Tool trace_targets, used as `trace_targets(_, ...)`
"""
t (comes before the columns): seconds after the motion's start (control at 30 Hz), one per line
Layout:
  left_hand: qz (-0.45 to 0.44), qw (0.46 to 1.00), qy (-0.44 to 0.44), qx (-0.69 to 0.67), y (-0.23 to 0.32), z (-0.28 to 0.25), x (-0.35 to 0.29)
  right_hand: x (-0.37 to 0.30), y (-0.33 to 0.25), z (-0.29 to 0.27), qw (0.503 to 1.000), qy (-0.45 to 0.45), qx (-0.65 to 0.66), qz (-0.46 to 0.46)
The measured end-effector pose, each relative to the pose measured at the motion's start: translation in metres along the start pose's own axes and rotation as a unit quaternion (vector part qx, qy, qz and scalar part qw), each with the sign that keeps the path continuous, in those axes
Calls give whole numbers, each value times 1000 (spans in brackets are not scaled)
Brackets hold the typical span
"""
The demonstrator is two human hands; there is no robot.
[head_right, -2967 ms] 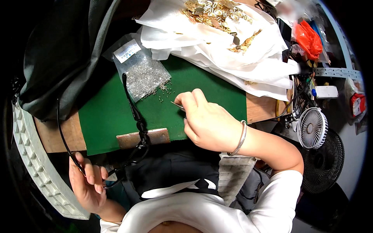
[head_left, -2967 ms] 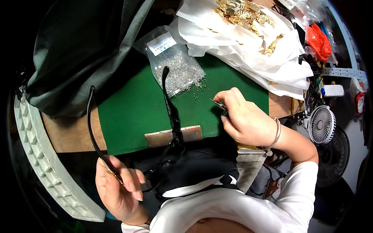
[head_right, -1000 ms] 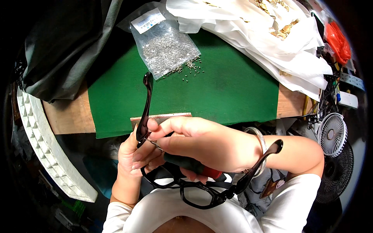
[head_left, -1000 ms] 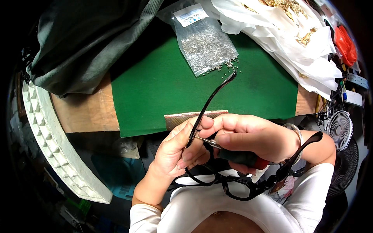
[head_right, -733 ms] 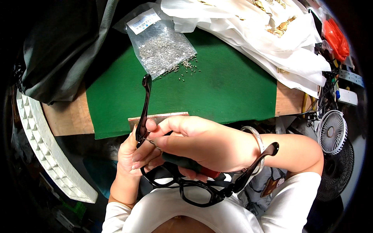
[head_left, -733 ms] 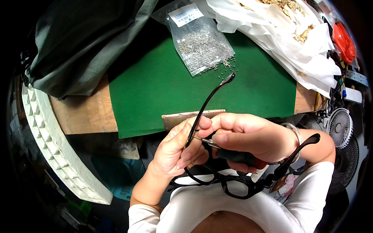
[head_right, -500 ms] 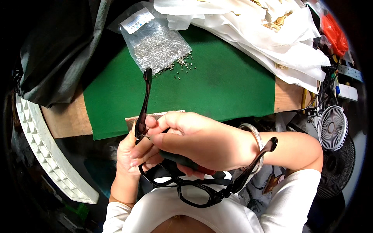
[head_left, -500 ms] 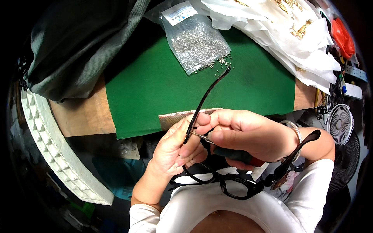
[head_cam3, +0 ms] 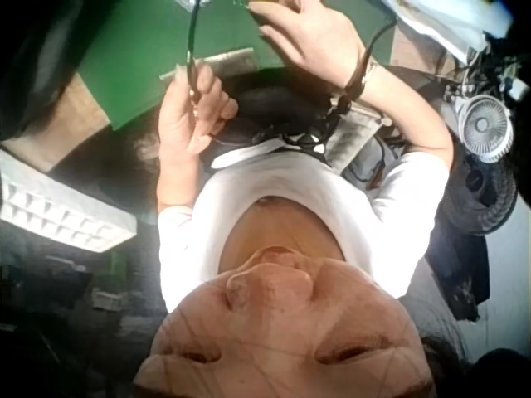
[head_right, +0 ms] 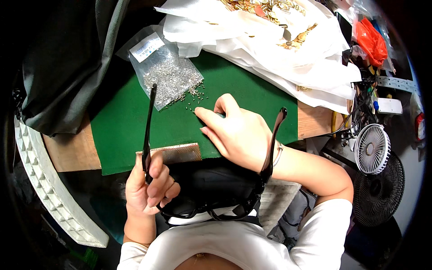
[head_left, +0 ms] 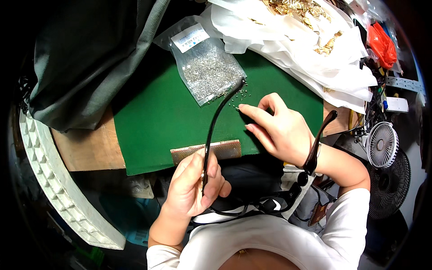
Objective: The person repeatedly picks up black-framed glasses from a bin, uses a screwdriver to tighten screws on the temples, and places the glasses into a white foam rack. The person handles multiple glasses one at a time, repeating the tightening and placement cycle throughout the clip.
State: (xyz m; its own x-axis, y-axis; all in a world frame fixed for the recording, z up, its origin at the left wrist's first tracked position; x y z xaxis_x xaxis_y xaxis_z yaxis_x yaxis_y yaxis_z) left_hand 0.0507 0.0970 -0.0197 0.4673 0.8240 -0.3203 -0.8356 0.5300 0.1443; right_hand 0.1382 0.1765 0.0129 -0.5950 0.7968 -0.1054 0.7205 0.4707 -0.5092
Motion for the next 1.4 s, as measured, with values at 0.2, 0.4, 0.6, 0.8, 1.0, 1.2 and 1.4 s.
trace_targets(0.2,78,993,-88,18,-4,4,-21,2,-4,0,999,32,-38,-12)
trace_targets(0.4,96,992,-13,-83,13,-10,-16,3,-4,2,998,31,-56,-2)
trace_targets(0.6,29,995,17,-99,5,-19,-5,5,-10,12,994,-21,-105,-23)
trace_targets(0.8,30,981,-16,-190,0,-28,-8,-25,-31,55,694,-371,553,274)
trace_targets(1.0,-5,988,0,-155,-4,-27,-11,-18,-67,56,642,-375,634,212)
trace_targets(1.2,9,988,16,-152,-8,-25,-8,-24,-62,60,615,-380,645,248)
trace_targets(1.4,-8,992,44,-122,-11,-28,-8,-29,-60,62,634,-381,628,240)
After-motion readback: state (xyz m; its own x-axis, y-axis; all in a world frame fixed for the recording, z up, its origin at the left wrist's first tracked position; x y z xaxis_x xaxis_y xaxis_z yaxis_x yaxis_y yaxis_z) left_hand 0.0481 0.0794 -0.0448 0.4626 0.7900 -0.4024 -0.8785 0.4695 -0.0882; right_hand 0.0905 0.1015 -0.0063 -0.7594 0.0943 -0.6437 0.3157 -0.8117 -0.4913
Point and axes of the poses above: each hand's wrist, its own x-axis towards the middle knuckle, its own z-axis out of the palm, y = z × x, the point moved 10 cm from there along x, towards the middle knuckle, and after that the axes turned 1 degree about -y, right-handed, at the moved point
